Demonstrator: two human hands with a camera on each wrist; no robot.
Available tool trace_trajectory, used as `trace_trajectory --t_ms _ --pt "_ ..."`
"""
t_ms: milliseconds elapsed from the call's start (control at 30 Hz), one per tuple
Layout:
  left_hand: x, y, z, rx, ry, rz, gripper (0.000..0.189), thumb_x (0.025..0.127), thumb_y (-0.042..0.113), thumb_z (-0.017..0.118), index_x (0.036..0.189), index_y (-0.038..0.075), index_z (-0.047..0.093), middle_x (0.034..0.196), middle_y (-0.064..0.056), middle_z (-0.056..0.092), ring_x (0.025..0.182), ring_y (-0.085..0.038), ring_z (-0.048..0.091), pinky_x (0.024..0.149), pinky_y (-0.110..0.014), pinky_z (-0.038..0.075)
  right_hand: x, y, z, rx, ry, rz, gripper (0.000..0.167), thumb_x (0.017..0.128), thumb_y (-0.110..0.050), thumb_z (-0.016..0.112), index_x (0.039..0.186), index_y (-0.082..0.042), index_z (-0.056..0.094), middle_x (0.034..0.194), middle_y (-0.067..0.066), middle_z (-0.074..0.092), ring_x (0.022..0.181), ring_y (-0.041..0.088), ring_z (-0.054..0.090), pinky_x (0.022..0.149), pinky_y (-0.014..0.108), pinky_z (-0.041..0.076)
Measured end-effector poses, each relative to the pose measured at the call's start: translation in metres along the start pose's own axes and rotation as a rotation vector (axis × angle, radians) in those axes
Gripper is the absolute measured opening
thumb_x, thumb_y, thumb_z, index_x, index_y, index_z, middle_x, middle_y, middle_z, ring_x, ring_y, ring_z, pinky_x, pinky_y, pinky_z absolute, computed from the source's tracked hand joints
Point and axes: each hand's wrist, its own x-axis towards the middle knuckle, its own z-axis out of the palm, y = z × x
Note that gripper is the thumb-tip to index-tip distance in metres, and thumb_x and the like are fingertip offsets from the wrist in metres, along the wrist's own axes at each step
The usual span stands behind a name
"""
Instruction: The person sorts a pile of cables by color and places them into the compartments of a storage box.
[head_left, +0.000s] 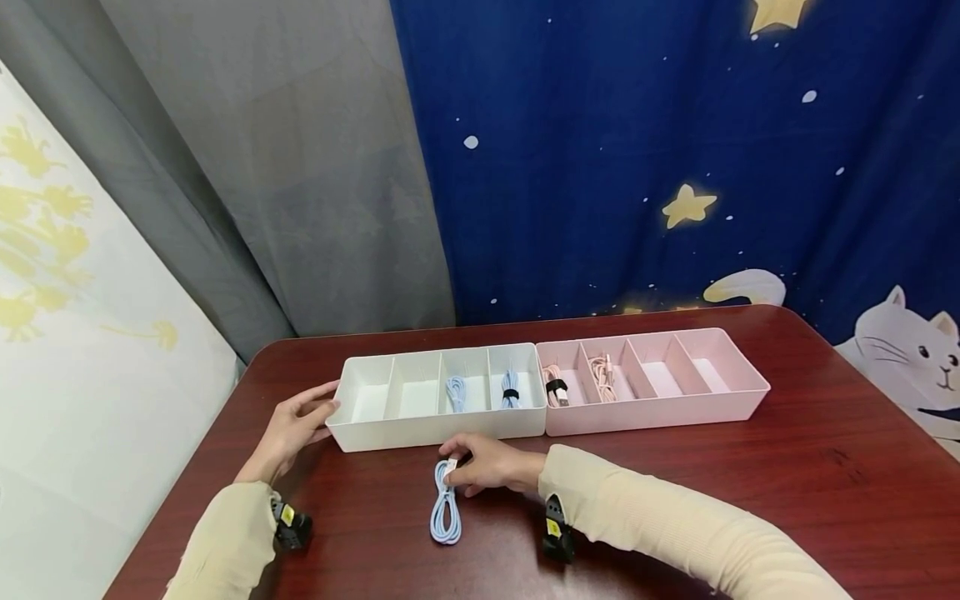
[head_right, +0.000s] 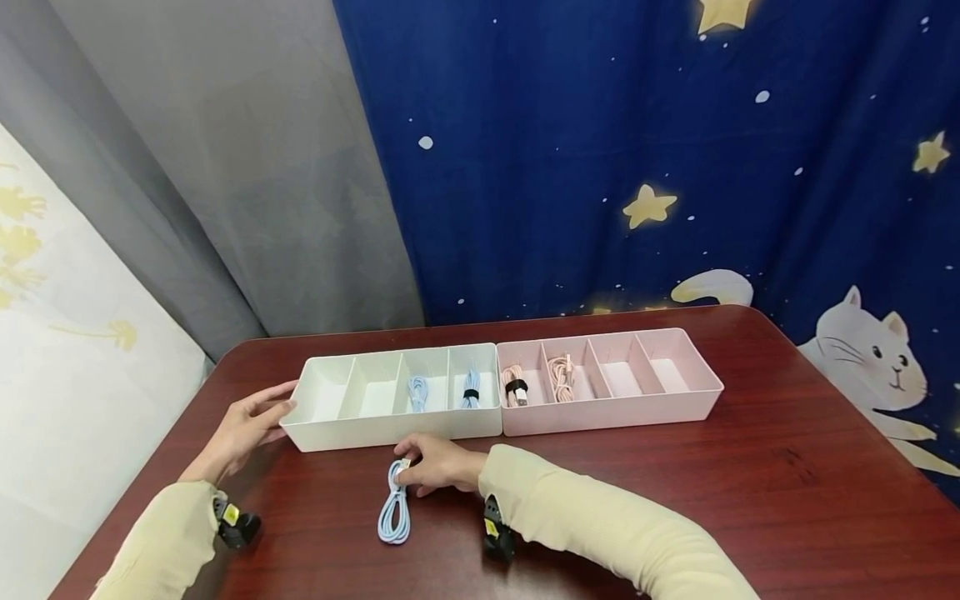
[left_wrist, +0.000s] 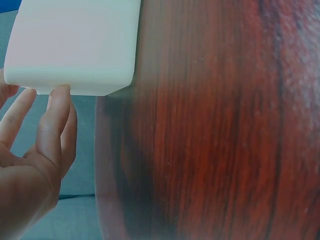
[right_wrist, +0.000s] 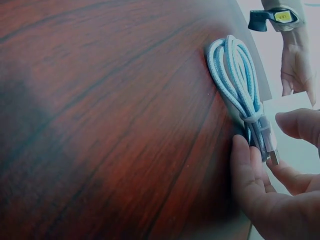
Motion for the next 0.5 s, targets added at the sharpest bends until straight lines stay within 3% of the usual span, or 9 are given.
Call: trace_trajectory --t_ms 500 --pt "0.0001 0.0002 0.0006 -0.004 -0.004 0.004 0.055 0.089 0.031 0.054 0.135 0.007 0.037 0.118 -0.021 0.049 0.085 -0.004 0.057 0.074 -0.030 0.050 0.0044 -0.0008 -0.0019 -0.022 -0.031 0.024 0.042 0.069 0.011 0.066 0.110 0.006 0.054 0.083 0.008 0.047 0.055 0.014 0.048 0.050 0.028 0.050"
